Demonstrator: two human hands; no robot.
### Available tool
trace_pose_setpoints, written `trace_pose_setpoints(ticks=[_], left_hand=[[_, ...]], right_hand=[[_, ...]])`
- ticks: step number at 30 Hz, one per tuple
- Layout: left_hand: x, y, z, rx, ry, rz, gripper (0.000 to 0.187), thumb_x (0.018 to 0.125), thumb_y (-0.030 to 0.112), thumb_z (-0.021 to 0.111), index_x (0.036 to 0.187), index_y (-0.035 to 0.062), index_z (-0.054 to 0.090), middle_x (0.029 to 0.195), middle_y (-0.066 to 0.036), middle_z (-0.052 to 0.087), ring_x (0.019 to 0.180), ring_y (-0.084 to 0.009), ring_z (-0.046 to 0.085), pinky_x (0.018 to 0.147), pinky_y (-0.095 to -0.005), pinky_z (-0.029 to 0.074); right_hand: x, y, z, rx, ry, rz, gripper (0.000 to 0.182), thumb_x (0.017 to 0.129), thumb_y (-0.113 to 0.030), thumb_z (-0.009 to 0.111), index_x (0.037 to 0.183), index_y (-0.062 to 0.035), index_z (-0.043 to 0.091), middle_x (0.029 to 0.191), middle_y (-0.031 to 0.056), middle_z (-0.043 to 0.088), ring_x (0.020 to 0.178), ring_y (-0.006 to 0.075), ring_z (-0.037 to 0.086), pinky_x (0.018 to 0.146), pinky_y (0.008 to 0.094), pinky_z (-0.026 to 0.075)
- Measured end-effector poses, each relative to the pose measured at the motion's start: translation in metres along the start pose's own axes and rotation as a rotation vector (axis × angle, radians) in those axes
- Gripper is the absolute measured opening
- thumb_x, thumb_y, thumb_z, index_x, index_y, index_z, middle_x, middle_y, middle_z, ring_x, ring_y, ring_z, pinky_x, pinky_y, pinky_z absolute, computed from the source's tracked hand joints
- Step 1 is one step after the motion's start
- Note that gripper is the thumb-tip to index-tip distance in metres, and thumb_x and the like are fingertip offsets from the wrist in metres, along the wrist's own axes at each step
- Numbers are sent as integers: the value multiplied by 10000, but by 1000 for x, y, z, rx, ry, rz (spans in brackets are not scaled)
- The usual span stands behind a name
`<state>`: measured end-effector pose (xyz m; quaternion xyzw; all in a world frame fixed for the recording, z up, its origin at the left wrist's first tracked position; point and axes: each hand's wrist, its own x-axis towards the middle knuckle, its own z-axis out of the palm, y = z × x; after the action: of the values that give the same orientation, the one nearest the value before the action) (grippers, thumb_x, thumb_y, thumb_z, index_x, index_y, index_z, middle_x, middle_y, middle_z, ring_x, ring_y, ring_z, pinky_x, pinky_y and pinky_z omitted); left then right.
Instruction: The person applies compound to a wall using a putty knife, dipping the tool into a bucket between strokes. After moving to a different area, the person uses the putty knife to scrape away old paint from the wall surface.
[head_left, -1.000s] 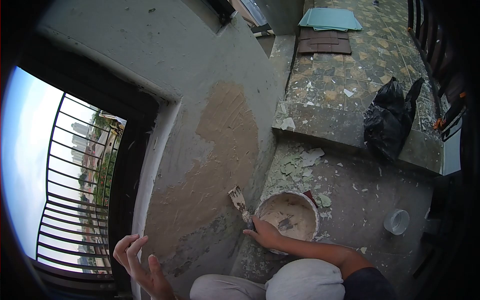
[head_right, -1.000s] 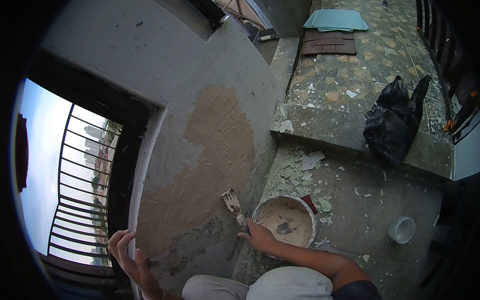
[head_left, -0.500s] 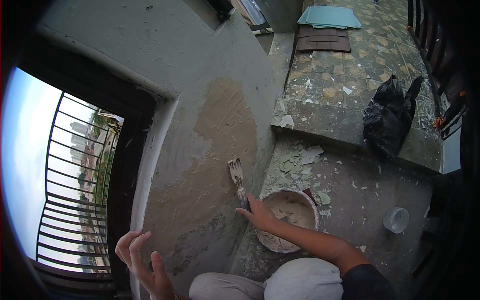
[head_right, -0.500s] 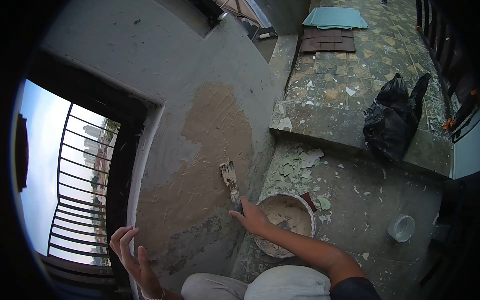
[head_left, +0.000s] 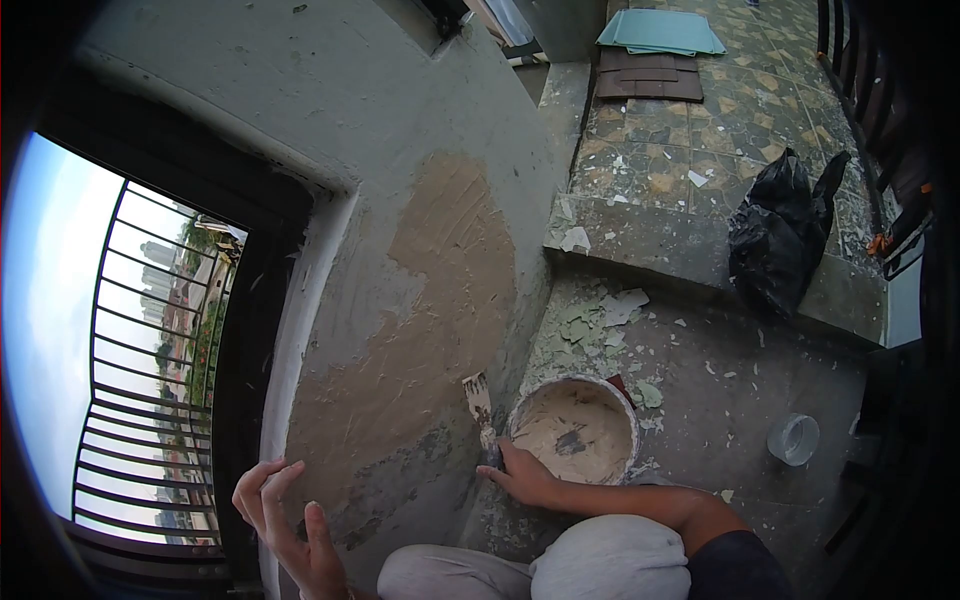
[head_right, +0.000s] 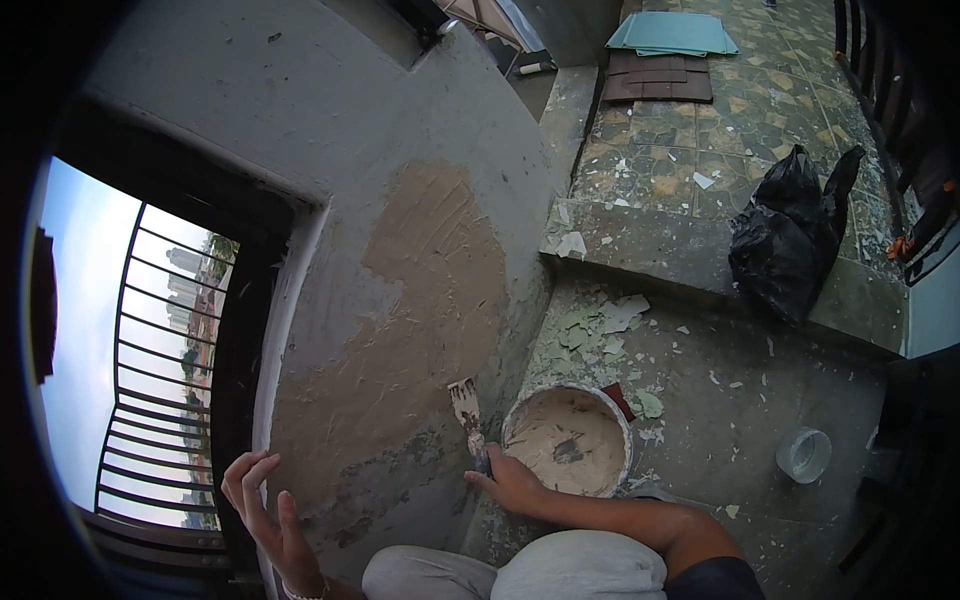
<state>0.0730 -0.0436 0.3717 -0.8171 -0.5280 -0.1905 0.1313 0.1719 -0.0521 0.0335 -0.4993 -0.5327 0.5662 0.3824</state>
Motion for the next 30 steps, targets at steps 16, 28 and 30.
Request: trace_pose_setpoints(ticks=[16, 28, 30], left_hand=[[5, 7, -1, 51, -51, 22, 345, 903, 285, 559, 1131, 39, 638, 1138, -146, 577, 1117, -299, 484, 996, -421, 304], [10, 10, 4, 43, -77, 20, 341, 914, 313, 555, 1119, 55, 643, 1148, -133, 588, 1123, -294, 493, 990, -416, 318], [10, 9, 5, 25, -75, 15, 347, 918, 325, 553, 1118, 56, 643, 1146, -131, 590, 1120, -291, 496, 990, -415, 317]], right_hand=[[48, -35, -22, 51, 128, -48, 580, 933, -447, 531, 1123, 82, 388, 909, 333, 589, 920, 486, 581, 781, 495, 454], [-4, -6, 12, 55, -93, -13, 623, 938, -511, 482, 1125, 76, 390, 872, 315, 592, 884, 471, 591, 792, 499, 456], [-11, -1, 13, 56, -99, 1, 623, 939, -512, 478, 1124, 76, 388, 875, 321, 587, 886, 471, 590, 795, 501, 453]])
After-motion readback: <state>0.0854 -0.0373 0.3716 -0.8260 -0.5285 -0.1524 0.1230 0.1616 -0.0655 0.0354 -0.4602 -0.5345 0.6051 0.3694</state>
